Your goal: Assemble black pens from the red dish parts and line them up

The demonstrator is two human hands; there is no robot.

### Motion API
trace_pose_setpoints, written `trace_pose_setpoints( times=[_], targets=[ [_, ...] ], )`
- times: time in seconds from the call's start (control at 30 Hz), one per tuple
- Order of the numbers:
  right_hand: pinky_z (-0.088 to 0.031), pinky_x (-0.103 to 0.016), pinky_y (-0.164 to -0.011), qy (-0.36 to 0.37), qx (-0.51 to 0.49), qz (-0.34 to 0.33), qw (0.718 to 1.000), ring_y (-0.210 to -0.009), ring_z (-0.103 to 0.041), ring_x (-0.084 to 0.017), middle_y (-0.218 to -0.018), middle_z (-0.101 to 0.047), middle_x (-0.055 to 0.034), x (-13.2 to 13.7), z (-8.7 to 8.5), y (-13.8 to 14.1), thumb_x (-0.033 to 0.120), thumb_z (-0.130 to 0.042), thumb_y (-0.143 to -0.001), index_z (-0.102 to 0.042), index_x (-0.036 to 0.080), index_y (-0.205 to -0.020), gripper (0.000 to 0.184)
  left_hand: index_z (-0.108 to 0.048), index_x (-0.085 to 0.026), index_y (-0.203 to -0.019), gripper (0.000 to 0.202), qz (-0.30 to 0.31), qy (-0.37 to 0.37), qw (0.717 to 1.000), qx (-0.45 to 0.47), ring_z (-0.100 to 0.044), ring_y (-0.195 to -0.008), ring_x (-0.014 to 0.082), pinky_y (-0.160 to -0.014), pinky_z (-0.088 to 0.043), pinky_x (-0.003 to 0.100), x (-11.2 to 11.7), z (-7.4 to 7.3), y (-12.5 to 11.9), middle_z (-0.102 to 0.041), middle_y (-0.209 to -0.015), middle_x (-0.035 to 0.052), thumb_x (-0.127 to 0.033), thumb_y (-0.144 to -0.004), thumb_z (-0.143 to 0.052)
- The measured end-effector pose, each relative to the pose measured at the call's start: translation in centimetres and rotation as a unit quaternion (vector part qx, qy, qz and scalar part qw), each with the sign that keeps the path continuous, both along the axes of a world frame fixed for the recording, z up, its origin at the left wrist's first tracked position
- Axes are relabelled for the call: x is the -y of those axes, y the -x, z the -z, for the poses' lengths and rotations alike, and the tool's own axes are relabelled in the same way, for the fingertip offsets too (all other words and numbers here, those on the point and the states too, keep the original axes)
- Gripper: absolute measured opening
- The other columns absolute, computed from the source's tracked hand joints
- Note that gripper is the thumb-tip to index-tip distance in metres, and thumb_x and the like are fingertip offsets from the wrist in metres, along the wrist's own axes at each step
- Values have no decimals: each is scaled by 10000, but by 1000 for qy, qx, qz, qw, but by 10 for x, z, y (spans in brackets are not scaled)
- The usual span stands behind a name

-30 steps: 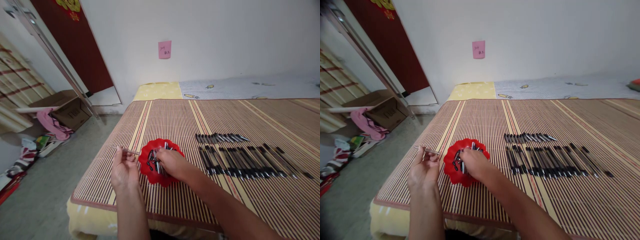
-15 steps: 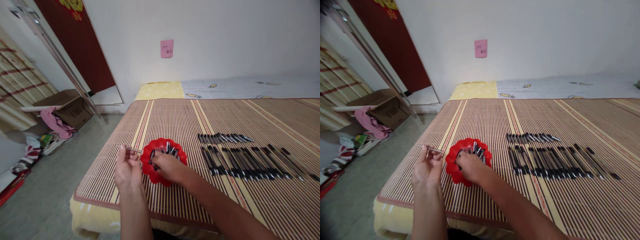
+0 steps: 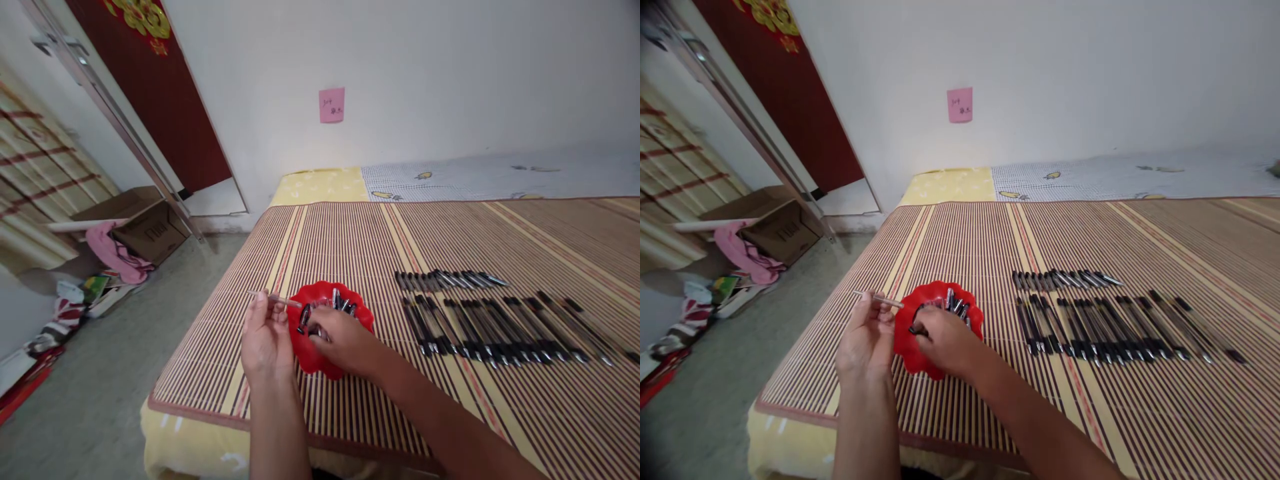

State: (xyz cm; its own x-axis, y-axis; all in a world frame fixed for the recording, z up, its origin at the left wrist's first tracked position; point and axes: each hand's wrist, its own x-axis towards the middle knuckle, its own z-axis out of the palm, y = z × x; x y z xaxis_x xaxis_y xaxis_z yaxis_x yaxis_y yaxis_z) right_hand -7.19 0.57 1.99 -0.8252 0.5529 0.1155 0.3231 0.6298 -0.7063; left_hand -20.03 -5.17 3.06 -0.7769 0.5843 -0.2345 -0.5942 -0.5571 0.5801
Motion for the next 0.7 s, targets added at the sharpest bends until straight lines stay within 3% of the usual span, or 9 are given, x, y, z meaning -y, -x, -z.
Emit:
trace_pose_setpoints(
  times=[0.1, 0.23, 0.5, 0.7],
  targets=[
    [-488, -238, -629, 146, -157, 73, 974, -658, -604, -123, -750, -653, 1, -1, -10, -23, 179, -566, -883, -655, 169, -966, 122, -654, -124, -849, 76, 21, 3, 999, -30, -596, -626, 89, -535, -432, 171, -3, -4, -11, -676, -781, 41, -146, -824, -722],
    [-513, -254, -607, 198, -264, 154, 931, -660, -606, -135, -743, -645, 0, 0, -16, -48, 274, -639, -857, -679, 184, -962, 145, -654, -130, -864, 145, 49, 2, 997, -54, -622, -640, 94, -548, -447, 172, -10, -10, -30, -693, -801, 39, -140, -773, -767],
    [-552, -276, -613, 148, -294, 206, 921, -665, -646, -150, -768, -695, -23, 5, -18, -60, 273, -680, -838, -693, 188, -916, 115, -619, -140, -787, 169, 69, 23, 995, -61, -648, -603, 93, -586, -518, 179, -17, -19, -55, -690, -754, 21, -116, -751, -782],
    [-575, -306, -700, 22, -314, 225, 922, -763, -685, -167, -859, -713, -37, 4, -22, -67, 227, -646, -875, -696, 194, -919, 74, -603, -142, -775, 246, 76, 15, 994, -83, -669, -623, 100, -605, -566, 179, -17, -19, -61, -682, -741, 6, -104, -686, -829]
  ],
)
